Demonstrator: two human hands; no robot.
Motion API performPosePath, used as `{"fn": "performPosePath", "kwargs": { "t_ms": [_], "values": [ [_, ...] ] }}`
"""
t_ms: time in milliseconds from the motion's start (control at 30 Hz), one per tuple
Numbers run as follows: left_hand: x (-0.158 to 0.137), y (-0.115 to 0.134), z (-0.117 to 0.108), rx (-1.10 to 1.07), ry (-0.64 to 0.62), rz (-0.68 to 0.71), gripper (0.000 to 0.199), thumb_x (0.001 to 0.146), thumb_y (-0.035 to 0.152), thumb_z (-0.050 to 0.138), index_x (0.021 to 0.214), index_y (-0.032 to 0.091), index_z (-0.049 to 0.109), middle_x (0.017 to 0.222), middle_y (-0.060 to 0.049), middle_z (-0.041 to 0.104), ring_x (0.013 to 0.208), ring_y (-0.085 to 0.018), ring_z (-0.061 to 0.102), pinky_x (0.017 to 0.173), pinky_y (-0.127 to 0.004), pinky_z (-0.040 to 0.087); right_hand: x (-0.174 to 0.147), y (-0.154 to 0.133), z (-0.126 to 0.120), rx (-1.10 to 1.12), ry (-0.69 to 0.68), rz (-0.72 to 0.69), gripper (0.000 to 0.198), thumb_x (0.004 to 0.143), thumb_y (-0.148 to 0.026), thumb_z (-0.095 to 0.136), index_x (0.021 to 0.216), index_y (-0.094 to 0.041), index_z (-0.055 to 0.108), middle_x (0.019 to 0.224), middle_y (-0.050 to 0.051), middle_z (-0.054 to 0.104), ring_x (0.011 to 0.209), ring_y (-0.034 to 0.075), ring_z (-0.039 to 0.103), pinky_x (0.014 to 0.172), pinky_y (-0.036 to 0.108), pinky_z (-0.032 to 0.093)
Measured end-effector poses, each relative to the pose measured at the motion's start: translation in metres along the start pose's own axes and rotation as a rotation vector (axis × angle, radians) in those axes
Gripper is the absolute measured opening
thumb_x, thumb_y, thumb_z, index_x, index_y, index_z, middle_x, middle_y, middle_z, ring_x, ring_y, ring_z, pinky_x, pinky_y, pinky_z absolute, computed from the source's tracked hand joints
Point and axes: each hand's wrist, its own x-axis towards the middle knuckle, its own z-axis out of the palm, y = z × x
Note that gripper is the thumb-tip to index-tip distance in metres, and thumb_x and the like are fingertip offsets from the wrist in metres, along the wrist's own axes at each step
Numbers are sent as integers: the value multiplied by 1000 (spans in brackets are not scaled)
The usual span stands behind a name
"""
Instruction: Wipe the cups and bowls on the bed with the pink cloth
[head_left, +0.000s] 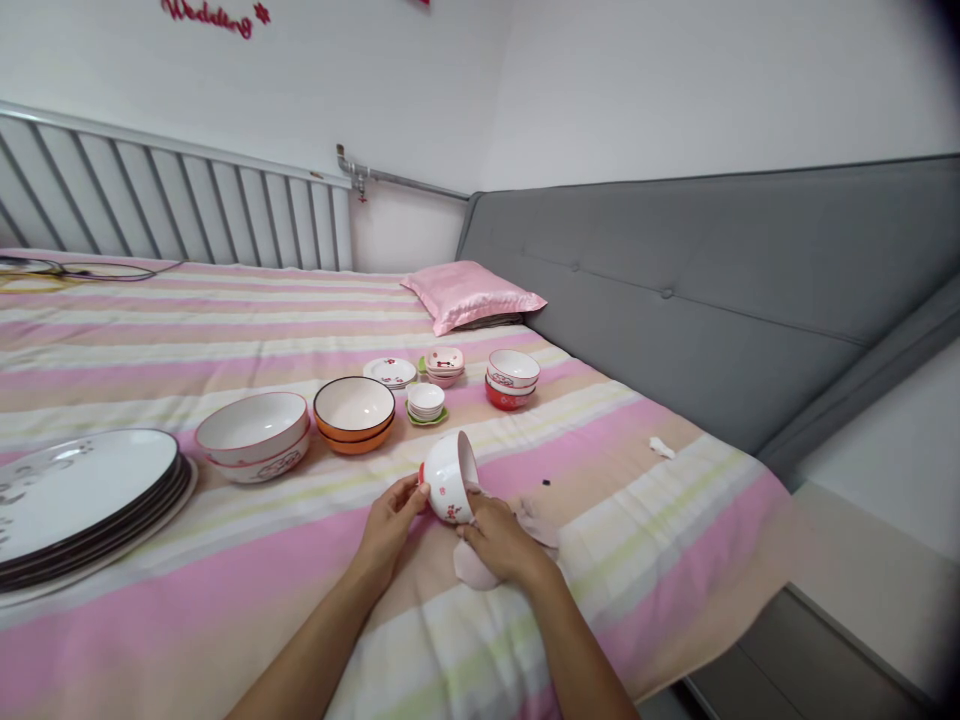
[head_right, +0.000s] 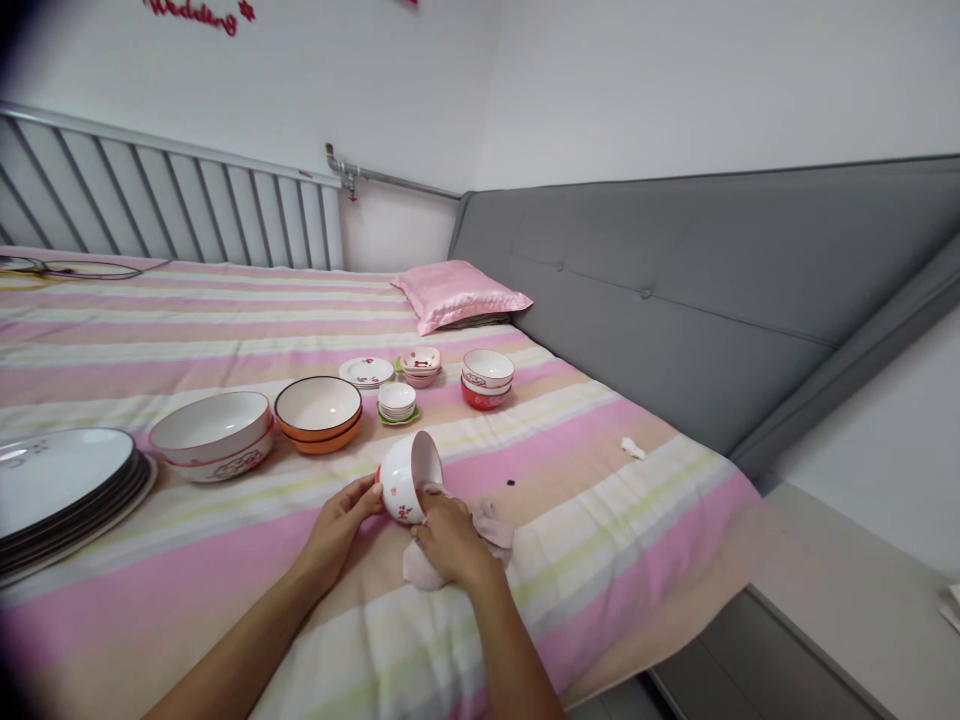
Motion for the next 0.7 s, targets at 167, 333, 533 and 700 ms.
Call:
{"fn": "performPosePath", "kwargs": {
  "t_ms": [167, 333, 533, 700],
  "values": [
    [0, -1, 2, 23, 9, -9, 42, 70, 49, 70, 90, 12, 68, 90, -10, 70, 86, -22, 62, 83, -34, 46, 0, 2, 0, -22, 8, -5, 34, 80, -13, 52, 112, -18, 60, 114, 10, 65, 108, 25, 56, 95, 34, 34],
    [-2, 1, 0, 38, 23, 20, 34, 68, 44, 74, 79, 13, 65, 77, -6, 67, 76, -18, 60, 74, -29, 46, -2, 1, -3, 52, 34, 13, 25, 81, -19, 53, 104, -16, 62, 101, 10, 69, 97, 24, 60, 86, 32, 40],
    [-4, 4, -2, -18, -43, 63, 29, 72, 35, 72, 92, 16, 65, 83, -3, 66, 72, -13, 57, 68, -25, 45, -3, -12, -9, 454, 129, 9, 26, 88, -31, 49, 107, -16, 57, 100, 6, 68, 91, 18, 62, 82, 29, 46],
    [-3, 3, 1, -11, -60, 43, 40, 62, 30, 80, 96, 17, 63, 84, -3, 65, 74, -14, 57, 67, -25, 47, -6, -24, -10, 864, 134, 49, 34, 80, -34, 62, 109, -16, 59, 94, 6, 68, 86, 18, 63, 87, 34, 46]
  ]
}}
